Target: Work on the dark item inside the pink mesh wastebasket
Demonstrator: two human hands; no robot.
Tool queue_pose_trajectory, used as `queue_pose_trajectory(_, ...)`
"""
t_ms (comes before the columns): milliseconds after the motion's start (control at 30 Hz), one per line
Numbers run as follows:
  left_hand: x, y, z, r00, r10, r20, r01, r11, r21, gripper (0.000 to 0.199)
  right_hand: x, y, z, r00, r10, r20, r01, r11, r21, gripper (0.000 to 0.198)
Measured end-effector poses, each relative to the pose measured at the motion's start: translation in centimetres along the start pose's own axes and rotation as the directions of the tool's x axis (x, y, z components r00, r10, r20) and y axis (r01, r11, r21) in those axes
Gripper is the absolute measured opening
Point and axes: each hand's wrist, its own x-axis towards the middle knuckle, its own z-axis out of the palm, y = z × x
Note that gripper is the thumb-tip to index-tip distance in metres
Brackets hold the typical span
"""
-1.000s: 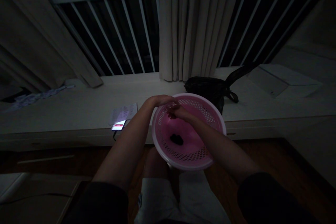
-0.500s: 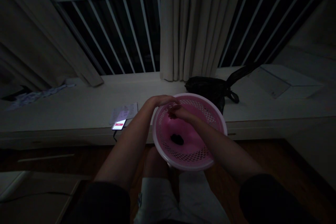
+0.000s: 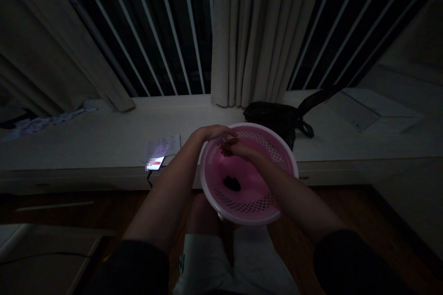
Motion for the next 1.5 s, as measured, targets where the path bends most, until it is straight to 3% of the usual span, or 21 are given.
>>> queue_pose_trajectory(167,-0.1,0.4,0.3,0.998,-0.039,0.045,0.041,0.999,-0.028,0.03,-0.3,-0.3,-0.6,1.0,0.019,0.021,-0.018,0.999,-0.028,0.021)
queue_pose_trajectory(433,-0.4,0.6,0.5,0.996,-0.076,0.044,0.078,0.995,-0.059,0.034,-0.1,-0.3,-0.2,0.995,-0.062,-0.076,0.053,0.992,-0.113,0.026)
queue_pose_trajectory(733,-0.2,0.7,0.4,0.992,-0.108,-0.059,0.111,0.993,0.037,0.036,0.3,0.2,-0.4,0.99,-0.135,-0.042,0.13,0.987,-0.095,0.022)
queue_pose_trajectory(900,0.1,0.6,0.3,0.986,-0.116,-0.119,0.128,0.987,0.094,0.038,0.3,0.1,-0.4,0.985,-0.136,-0.108,0.116,0.977,-0.177,0.02)
queue_pose_trajectory(1033,0.3,0.4,0.2,0.991,-0.082,-0.102,0.096,0.986,0.139,0.043,0.4,0.2,-0.5,0.979,-0.099,-0.18,0.059,0.974,-0.219,0.02)
queue_pose_trajectory(1200,0.1,0.5,0.2,0.996,-0.067,-0.053,0.074,0.986,0.148,0.047,0.2,0.2,-0.6,0.986,-0.151,-0.073,0.136,0.975,-0.178,0.017)
queue_pose_trajectory(1367,-0.2,1.0,0.3,0.989,-0.109,-0.102,0.122,0.984,0.128,0.046,-0.1,0.1,-0.3,0.98,-0.16,-0.117,0.137,0.974,-0.182,0.018)
queue_pose_trajectory(1500,-0.1,1.1,0.2,0.99,-0.127,-0.061,0.132,0.987,0.087,0.042,-0.2,0.1,0.1,0.976,-0.158,-0.15,0.127,0.972,-0.2,0.017)
